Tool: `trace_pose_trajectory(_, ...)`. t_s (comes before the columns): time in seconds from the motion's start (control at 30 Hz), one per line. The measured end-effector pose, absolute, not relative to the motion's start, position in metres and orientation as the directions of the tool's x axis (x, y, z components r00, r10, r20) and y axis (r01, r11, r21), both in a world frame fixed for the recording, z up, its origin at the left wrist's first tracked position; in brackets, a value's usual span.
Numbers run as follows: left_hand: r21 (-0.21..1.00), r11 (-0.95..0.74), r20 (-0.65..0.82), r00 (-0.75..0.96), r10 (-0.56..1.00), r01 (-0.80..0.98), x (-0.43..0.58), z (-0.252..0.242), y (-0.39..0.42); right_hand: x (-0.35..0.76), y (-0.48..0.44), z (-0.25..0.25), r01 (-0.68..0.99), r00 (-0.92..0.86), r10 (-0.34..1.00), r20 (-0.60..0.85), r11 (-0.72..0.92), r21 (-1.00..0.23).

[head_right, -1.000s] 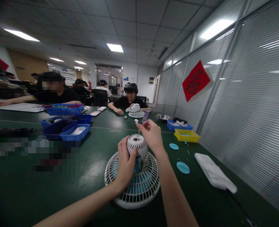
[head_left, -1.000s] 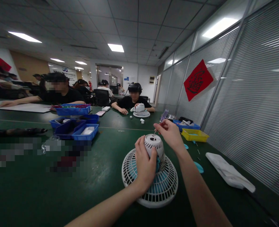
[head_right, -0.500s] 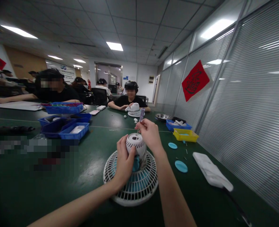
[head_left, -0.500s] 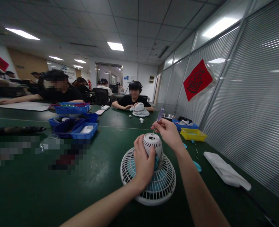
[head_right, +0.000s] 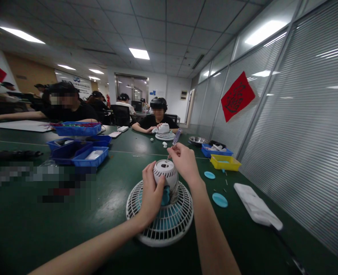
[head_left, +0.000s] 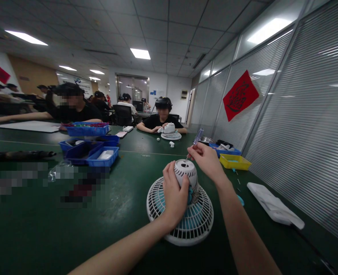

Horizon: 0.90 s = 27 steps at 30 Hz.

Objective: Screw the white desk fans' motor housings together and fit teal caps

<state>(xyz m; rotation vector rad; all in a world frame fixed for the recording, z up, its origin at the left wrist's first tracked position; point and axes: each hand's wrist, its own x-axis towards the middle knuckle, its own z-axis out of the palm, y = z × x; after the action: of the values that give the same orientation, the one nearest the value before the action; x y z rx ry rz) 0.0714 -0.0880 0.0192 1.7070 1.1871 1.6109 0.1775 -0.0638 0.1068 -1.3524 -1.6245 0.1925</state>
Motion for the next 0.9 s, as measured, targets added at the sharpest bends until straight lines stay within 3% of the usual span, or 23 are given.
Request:
trace_pose_trajectory(0.27,0.834,-0.489,0.523,-0.083,0.848,0.256,0.0716,0.0203,-0.0878,0.1729,-0.0668,0.1108,0.669,0.140,0.816,0.561,0.340,-0.661)
trace_pose_trajectory(0.9,0.824,-0.506,0.539,-0.081,0.838,0.253,0.0713,0.0188,-0.0875,0.1723,-0.0687,0.1114,0.717,0.055,0.824,0.564,0.360,-0.597)
